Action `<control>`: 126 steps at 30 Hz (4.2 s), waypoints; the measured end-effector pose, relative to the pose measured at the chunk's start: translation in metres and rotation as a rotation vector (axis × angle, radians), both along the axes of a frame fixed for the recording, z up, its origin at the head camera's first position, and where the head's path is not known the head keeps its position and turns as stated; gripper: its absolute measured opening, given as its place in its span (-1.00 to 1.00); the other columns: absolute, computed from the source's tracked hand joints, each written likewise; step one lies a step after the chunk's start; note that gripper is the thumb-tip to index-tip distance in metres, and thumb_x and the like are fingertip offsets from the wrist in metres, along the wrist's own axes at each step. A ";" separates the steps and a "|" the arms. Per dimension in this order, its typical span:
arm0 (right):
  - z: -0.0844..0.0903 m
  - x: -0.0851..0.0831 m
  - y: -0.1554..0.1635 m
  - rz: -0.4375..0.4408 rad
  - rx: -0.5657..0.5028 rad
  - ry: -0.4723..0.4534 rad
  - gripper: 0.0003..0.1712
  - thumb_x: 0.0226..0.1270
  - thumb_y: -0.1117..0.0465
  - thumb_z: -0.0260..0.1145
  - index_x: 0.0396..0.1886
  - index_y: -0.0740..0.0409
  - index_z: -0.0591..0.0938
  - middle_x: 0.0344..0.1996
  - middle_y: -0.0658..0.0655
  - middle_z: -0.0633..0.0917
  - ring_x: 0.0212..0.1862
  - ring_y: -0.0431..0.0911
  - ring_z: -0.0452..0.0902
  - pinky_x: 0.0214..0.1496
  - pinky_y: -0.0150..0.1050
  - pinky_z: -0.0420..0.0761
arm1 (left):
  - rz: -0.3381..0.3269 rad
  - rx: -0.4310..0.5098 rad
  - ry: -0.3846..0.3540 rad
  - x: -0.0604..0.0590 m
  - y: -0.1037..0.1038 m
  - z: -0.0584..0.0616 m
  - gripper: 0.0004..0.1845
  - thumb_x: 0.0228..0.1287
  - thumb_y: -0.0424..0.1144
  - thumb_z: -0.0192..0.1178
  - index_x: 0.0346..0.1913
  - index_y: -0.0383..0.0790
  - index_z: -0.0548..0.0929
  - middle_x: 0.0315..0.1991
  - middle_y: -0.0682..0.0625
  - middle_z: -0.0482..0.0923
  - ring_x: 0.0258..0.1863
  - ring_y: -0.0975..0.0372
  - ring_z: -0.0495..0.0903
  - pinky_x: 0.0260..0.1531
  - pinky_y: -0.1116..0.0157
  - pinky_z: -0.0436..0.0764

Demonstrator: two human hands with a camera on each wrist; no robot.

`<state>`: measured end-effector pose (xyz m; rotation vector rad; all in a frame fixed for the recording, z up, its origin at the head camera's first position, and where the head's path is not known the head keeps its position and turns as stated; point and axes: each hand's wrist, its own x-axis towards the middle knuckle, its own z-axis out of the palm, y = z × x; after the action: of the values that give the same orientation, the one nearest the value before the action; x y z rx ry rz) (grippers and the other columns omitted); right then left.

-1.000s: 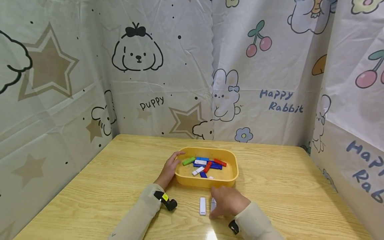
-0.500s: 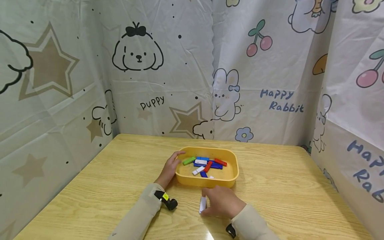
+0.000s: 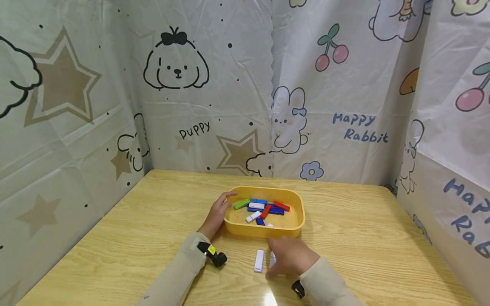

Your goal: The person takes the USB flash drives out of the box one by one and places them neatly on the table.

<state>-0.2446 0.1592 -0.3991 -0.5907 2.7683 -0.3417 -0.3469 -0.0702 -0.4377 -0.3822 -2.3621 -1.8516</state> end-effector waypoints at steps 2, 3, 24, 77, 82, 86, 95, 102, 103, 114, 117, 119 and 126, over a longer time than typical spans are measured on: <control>0.001 0.000 0.000 -0.003 0.004 -0.005 -0.44 -0.17 -0.09 0.59 -0.21 0.00 0.55 -0.59 -0.04 0.50 -0.51 -0.11 0.38 -0.43 -0.19 0.34 | 0.000 -0.002 0.007 0.002 0.000 0.002 -0.57 0.34 -0.38 -0.13 0.24 -0.34 0.45 0.35 -0.23 0.31 0.37 -0.03 0.21 0.27 -0.02 0.26; 0.001 0.000 0.000 -0.003 0.006 -0.007 -0.46 -0.16 -0.08 0.59 -0.22 0.00 0.55 -0.59 -0.04 0.50 -0.51 -0.12 0.38 -0.43 -0.20 0.34 | 0.000 0.003 0.007 0.000 0.000 -0.001 -0.57 0.34 -0.38 -0.12 0.24 -0.33 0.45 0.35 -0.22 0.31 0.37 -0.03 0.21 0.27 -0.02 0.26; 0.005 -0.005 -0.002 0.064 -0.035 0.116 -0.28 -0.09 -0.20 0.52 0.04 0.06 0.57 -0.46 -0.07 0.59 -0.48 -0.15 0.40 -0.32 -0.15 0.50 | 0.025 0.046 -0.016 -0.025 0.000 -0.031 -0.60 0.36 -0.32 -0.12 0.20 -0.07 0.51 0.37 -0.05 0.31 0.37 0.09 0.22 0.26 0.01 0.29; -0.024 -0.113 -0.034 -0.037 -0.304 0.240 -0.60 0.09 0.02 0.48 -0.11 0.10 0.69 -0.22 0.09 0.68 -0.23 -0.05 0.52 -0.09 -0.09 0.55 | 0.024 0.035 0.014 -0.026 -0.001 -0.032 -0.59 0.34 -0.33 -0.09 0.20 -0.12 0.52 0.34 -0.10 0.35 0.36 0.05 0.23 0.30 -0.02 0.20; -0.026 -0.115 -0.034 0.012 -0.299 0.236 -0.62 0.14 0.05 0.45 -0.07 0.10 0.70 -0.12 0.09 0.69 -0.06 0.02 0.54 0.09 -0.06 0.50 | 0.013 0.033 0.010 -0.025 -0.001 -0.028 -0.59 0.37 -0.37 -0.11 0.23 -0.21 0.49 0.34 -0.16 0.33 0.37 0.01 0.21 0.29 -0.03 0.22; -0.025 -0.114 -0.032 0.060 -0.304 0.200 -0.66 0.19 0.08 0.42 -0.07 0.13 0.72 -0.11 0.11 0.70 -0.03 0.05 0.54 0.12 -0.03 0.48 | 0.001 0.015 0.003 -0.011 -0.001 -0.011 -0.58 0.35 -0.40 -0.12 0.23 -0.28 0.47 0.34 -0.20 0.32 0.38 -0.01 0.20 0.30 -0.03 0.21; -0.024 -0.116 -0.032 0.096 -0.308 0.155 -0.79 0.22 0.11 0.39 -0.21 0.09 0.75 -0.20 0.04 0.72 -0.18 -0.07 0.54 -0.04 -0.14 0.53 | 0.003 0.025 0.013 -0.010 -0.001 -0.015 -0.59 0.34 -0.35 -0.12 0.21 -0.22 0.49 0.35 -0.18 0.32 0.39 -0.02 0.19 0.30 -0.06 0.20; -0.024 -0.115 -0.031 0.117 -0.320 0.176 -0.93 0.16 0.28 0.42 -0.34 0.13 0.73 -0.30 0.06 0.70 -0.36 -0.13 0.44 -0.25 -0.23 0.49 | 0.012 0.038 0.003 -0.025 -0.001 -0.030 -0.60 0.35 -0.32 -0.11 0.19 -0.10 0.51 0.36 -0.12 0.31 0.39 0.03 0.18 0.30 -0.05 0.19; -0.024 -0.115 -0.031 0.111 -0.319 0.173 -0.93 0.15 0.30 0.42 -0.34 0.13 0.73 -0.29 0.06 0.70 -0.35 -0.13 0.44 -0.24 -0.23 0.49 | 0.013 0.038 0.003 -0.025 -0.001 -0.030 -0.60 0.35 -0.32 -0.11 0.19 -0.10 0.51 0.36 -0.11 0.31 0.39 0.03 0.18 0.30 -0.04 0.19; -0.025 -0.116 -0.033 0.016 -0.270 0.155 -0.84 0.11 0.24 0.46 -0.27 0.05 0.75 -0.13 0.04 0.70 -0.17 -0.09 0.52 0.00 -0.13 0.53 | 0.019 0.021 0.010 -0.025 -0.001 -0.030 -0.59 0.35 -0.34 -0.11 0.21 -0.14 0.50 0.36 -0.12 0.32 0.39 0.03 0.19 0.30 -0.03 0.21; -0.024 -0.116 -0.034 0.002 -0.266 0.159 -0.82 0.10 0.24 0.47 -0.25 0.05 0.75 -0.11 0.05 0.70 -0.13 -0.06 0.54 0.04 -0.11 0.53 | 0.024 0.019 0.010 -0.025 0.000 -0.029 -0.59 0.34 -0.34 -0.11 0.20 -0.14 0.50 0.36 -0.12 0.31 0.39 0.03 0.19 0.30 -0.03 0.21; -0.025 -0.116 -0.034 -0.004 -0.261 0.161 -0.81 0.10 0.24 0.47 -0.24 0.06 0.75 -0.11 0.06 0.70 -0.14 -0.06 0.53 0.05 -0.10 0.52 | 0.031 0.020 0.009 -0.025 0.000 -0.029 -0.60 0.34 -0.34 -0.10 0.20 -0.12 0.51 0.36 -0.12 0.32 0.38 0.03 0.20 0.30 -0.03 0.22; -0.024 -0.114 -0.033 -0.025 -0.300 0.209 -0.73 0.03 0.17 0.52 -0.23 0.11 0.73 -0.28 0.06 0.69 -0.29 -0.11 0.52 -0.13 -0.15 0.56 | 0.038 0.020 0.017 -0.025 0.000 -0.030 -0.60 0.34 -0.35 -0.10 0.19 -0.12 0.52 0.35 -0.11 0.34 0.38 0.04 0.20 0.30 -0.02 0.20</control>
<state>-0.3589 0.1258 -0.4231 -0.6982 2.9477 -0.7506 -0.3715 -0.0697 -0.4673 -0.3471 -2.3219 -1.8462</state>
